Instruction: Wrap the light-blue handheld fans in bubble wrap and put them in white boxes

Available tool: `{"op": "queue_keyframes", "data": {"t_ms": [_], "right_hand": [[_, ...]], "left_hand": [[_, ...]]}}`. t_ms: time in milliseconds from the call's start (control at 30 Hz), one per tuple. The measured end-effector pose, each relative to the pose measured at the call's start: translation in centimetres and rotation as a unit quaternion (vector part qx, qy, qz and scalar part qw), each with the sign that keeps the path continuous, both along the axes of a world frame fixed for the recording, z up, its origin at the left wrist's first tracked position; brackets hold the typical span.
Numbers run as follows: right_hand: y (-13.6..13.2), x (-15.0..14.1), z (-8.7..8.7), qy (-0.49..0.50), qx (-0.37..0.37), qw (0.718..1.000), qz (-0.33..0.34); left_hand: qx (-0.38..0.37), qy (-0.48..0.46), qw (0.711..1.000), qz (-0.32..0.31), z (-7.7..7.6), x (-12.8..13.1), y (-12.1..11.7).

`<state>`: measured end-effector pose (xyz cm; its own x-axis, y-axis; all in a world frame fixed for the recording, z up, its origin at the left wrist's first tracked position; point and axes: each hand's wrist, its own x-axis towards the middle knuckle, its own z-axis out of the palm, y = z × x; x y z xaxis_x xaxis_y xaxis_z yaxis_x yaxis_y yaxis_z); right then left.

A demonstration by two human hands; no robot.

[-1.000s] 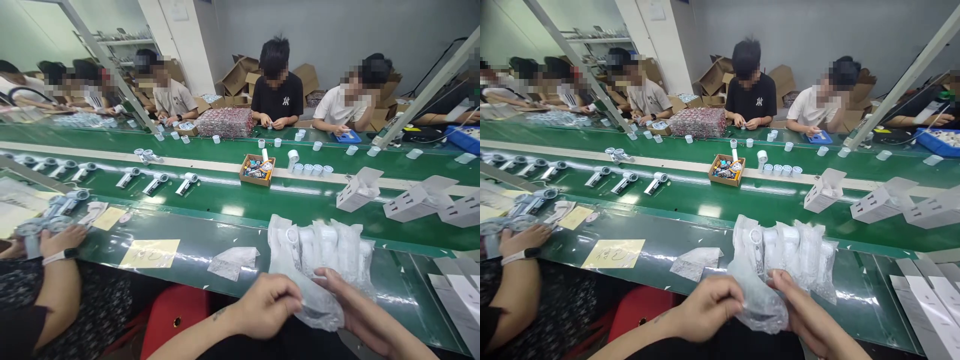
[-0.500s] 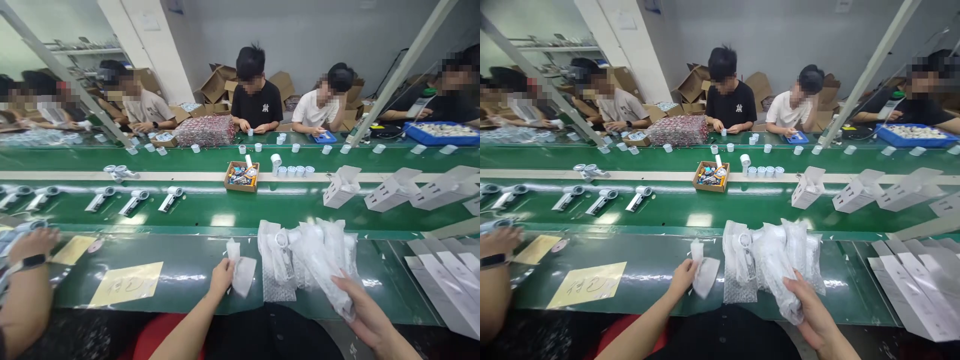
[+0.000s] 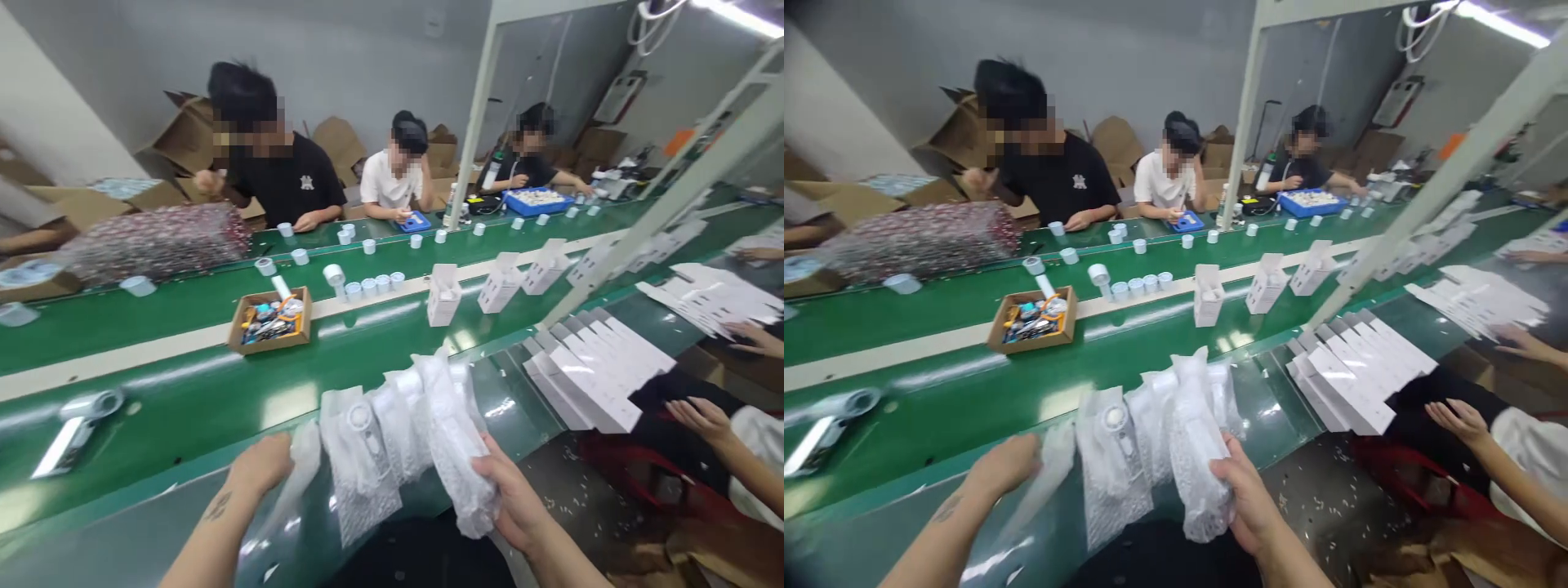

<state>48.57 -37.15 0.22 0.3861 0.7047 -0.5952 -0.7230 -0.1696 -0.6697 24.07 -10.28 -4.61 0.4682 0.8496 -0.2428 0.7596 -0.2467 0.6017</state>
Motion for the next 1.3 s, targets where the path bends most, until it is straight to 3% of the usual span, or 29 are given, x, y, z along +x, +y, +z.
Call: {"op": "queue_keyframes", "data": {"t_ms": [33,100,167,200,267,300,367,400,433,467,533,600,733,833,933,1000,1133,1200,1300], "right_hand": [[0.4,0.3,0.1,-0.011,-0.003,1.000,0.001],[1.1,0.7,0.3,-0.059,-0.023,0.998,0.030],[1.4,1.5,1.0,-0.138,-0.031,0.986,0.084],[1.3,2.3,1.5,-0.176,-0.021,0.977,0.120],[0.5,5.3,2.7,-0.226,0.025,0.953,0.202],[0.0,7.6,3.3,-0.242,0.044,0.940,0.237],[-1.0,13.6,3.9,-0.306,0.026,0.916,0.257],[-1.2,16.9,3.7,-0.380,-0.036,0.895,0.231],[-1.2,20.1,3.3,-0.487,-0.138,0.844,0.179],[-1.1,23.1,2.7,-0.557,-0.250,0.773,0.171],[-0.5,27.6,1.3,-0.599,-0.373,0.666,0.242],[-0.1,29.8,0.7,-0.591,-0.396,0.628,0.315],[-0.3,28.2,3.4,-0.636,-0.314,0.636,0.304],[0.1,24.6,5.2,-0.642,-0.170,0.700,0.262],[1.6,21.6,3.3,-0.580,-0.021,0.774,0.252],[2.4,20.5,0.5,-0.546,0.026,0.803,0.237],[2.5,19.9,-4.8,-0.542,-0.016,0.821,0.181],[1.9,19.8,-6.1,-0.546,0.005,0.822,0.161],[1.0,19.6,-6.8,-0.535,0.036,0.837,0.114]], "left_hand": [[0.046,0.015,0.998,-0.049,1.2,1.8,-0.9],[0.156,-0.007,0.961,-0.229,3.6,6.5,-4.3],[0.239,-0.050,0.877,-0.414,5.4,11.3,-8.4],[0.260,-0.071,0.838,-0.474,6.0,13.4,-10.2],[0.274,-0.115,0.788,-0.539,6.6,16.5,-12.2],[0.270,-0.143,0.785,-0.539,6.7,17.5,-12.5],[0.235,-0.206,0.821,-0.478,6.7,18.5,-11.9],[0.204,-0.234,0.856,-0.414,6.7,18.8,-11.2],[0.166,-0.256,0.892,-0.334,6.7,19.0,-10.4],[0.125,-0.272,0.921,-0.250,6.8,19.3,-9.7],[0.049,-0.294,0.950,-0.096,7.1,20.2,-8.2],[-0.012,-0.323,0.946,0.009,7.5,21.3,-7.1],[-0.117,-0.413,0.895,0.122,8.8,23.7,-6.2],[-0.182,-0.486,0.843,0.142,10.4,25.7,-7.1],[-0.185,-0.514,0.829,0.117,10.7,28.0,-8.6],[-0.109,-0.491,0.859,0.092,9.6,29.0,-9.5],[0.108,-0.329,0.938,-0.003,6.1,28.6,-11.3],[0.195,-0.264,0.939,-0.104,5.1,28.0,-12.5],[0.304,-0.179,0.900,-0.254,5.4,28.3,-14.2]]}}
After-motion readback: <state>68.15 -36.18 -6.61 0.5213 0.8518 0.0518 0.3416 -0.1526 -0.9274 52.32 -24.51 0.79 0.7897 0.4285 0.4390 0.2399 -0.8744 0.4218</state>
